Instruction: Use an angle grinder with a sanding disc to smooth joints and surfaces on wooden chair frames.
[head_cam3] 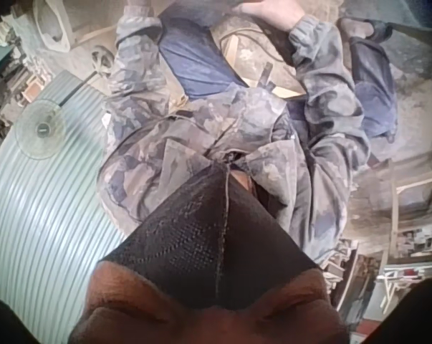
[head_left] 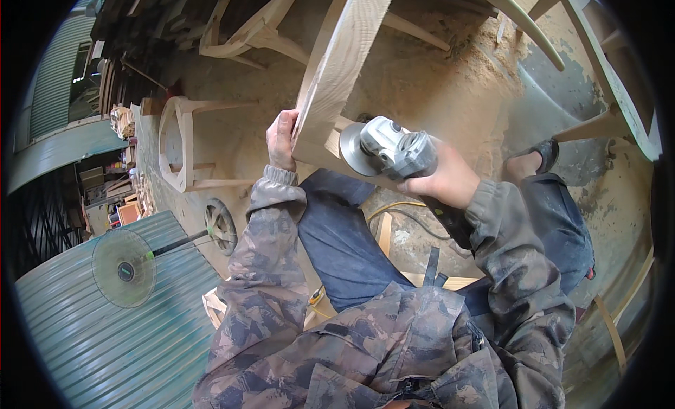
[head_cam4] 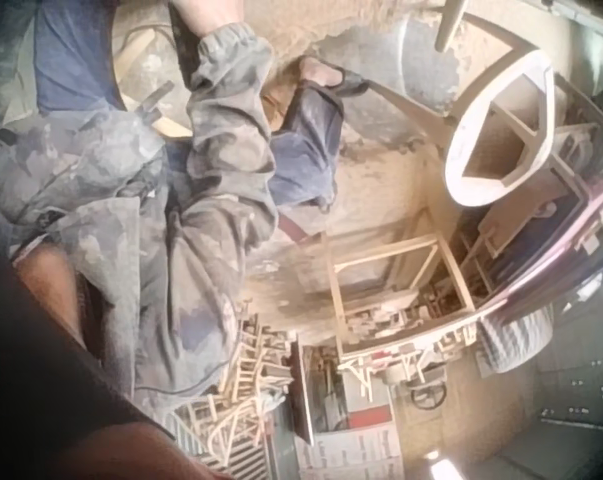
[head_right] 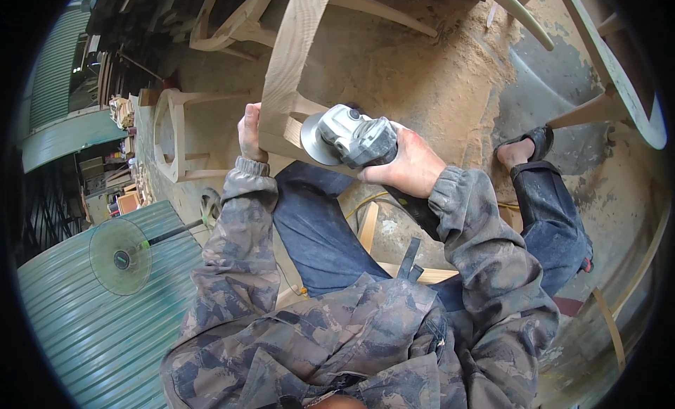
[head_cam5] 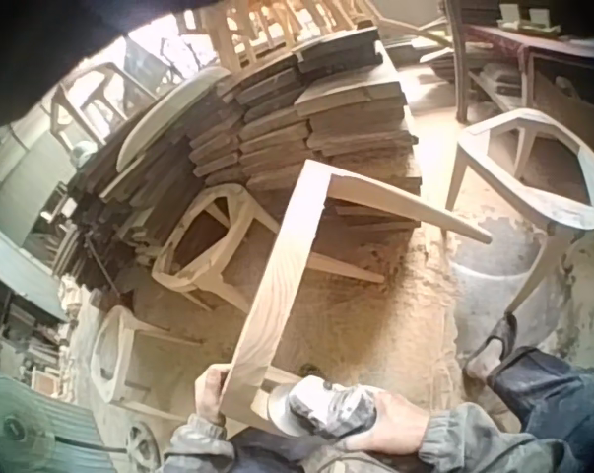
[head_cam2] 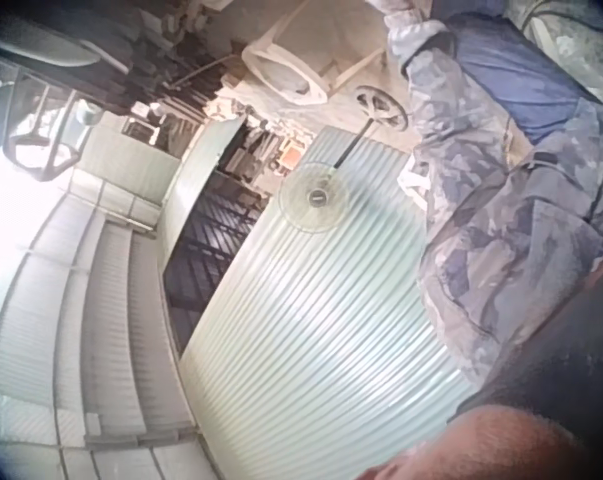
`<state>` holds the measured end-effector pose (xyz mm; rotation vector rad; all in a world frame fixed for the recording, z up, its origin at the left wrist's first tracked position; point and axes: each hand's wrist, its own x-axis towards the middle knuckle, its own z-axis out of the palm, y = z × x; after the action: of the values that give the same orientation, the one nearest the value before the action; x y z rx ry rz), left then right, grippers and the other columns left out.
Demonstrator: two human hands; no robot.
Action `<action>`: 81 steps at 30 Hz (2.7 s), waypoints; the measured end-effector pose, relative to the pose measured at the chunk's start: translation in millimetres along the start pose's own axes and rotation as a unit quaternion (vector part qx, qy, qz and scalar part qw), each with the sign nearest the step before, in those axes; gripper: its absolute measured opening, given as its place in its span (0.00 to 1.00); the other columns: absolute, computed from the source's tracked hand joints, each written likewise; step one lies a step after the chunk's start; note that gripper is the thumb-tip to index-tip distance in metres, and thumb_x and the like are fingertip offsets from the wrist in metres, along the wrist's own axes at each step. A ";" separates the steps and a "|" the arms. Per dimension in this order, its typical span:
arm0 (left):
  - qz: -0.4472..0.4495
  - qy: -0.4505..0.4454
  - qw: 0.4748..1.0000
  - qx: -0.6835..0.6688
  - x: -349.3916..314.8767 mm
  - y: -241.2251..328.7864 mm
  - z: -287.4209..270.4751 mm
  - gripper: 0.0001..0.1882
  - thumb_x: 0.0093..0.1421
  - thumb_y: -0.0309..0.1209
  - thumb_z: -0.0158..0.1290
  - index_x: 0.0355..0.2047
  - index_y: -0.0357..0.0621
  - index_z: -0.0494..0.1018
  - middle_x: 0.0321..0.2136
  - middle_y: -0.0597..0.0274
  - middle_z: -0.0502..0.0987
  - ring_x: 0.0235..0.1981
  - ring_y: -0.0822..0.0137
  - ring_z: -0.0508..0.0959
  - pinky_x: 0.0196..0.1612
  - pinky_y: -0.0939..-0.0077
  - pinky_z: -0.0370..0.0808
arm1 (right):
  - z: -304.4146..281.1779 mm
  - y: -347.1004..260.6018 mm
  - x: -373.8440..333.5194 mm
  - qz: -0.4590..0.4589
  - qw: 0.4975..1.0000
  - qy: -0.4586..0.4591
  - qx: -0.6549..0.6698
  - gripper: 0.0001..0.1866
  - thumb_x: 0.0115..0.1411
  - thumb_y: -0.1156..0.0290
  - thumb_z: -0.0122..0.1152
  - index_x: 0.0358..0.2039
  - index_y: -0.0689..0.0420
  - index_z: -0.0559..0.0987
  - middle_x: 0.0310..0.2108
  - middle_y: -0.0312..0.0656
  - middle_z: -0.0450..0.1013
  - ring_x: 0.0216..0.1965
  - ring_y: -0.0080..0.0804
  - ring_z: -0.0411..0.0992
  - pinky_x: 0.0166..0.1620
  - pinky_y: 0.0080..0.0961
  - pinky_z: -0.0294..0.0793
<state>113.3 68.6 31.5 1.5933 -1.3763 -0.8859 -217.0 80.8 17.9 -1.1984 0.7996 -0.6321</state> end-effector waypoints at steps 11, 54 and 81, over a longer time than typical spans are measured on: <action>-0.021 -0.008 0.999 -0.048 0.2 0.1 -0.3 0.29 0.69 0.50 0.37 0.39 0.32 0.74 0.31 0.61 0.77 0.31 0.74 0.73 0.37 0.80 0.69 | -0.7 -2.0 3.6 0.010 0.999 0.019 -0.028 0.32 0.38 0.63 0.71 0.45 0.62 0.73 0.40 0.46 0.75 0.43 0.33 0.72 0.51 0.27 0.69; -0.016 0.013 0.998 -0.068 5.1 -12.4 2.9 0.28 0.67 0.51 0.42 0.36 0.33 0.75 0.30 0.64 0.76 0.31 0.76 0.71 0.36 0.81 0.68 | 8.2 -13.2 -20.2 0.024 0.997 0.021 -0.075 0.34 0.38 0.62 0.70 0.46 0.64 0.72 0.41 0.50 0.75 0.45 0.39 0.73 0.52 0.28 0.69; 0.011 0.005 0.999 -0.036 4.6 -5.0 2.8 0.31 0.67 0.52 0.38 0.37 0.32 0.76 0.31 0.62 0.77 0.32 0.75 0.72 0.38 0.80 0.68 | 8.9 -13.2 -15.0 0.003 0.999 -0.008 -0.043 0.36 0.38 0.62 0.71 0.48 0.65 0.71 0.43 0.49 0.74 0.46 0.36 0.72 0.53 0.28 0.68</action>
<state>113.5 63.9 25.8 1.5242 -1.3382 -0.9031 -218.6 94.3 35.0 -1.2761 0.8243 -0.5874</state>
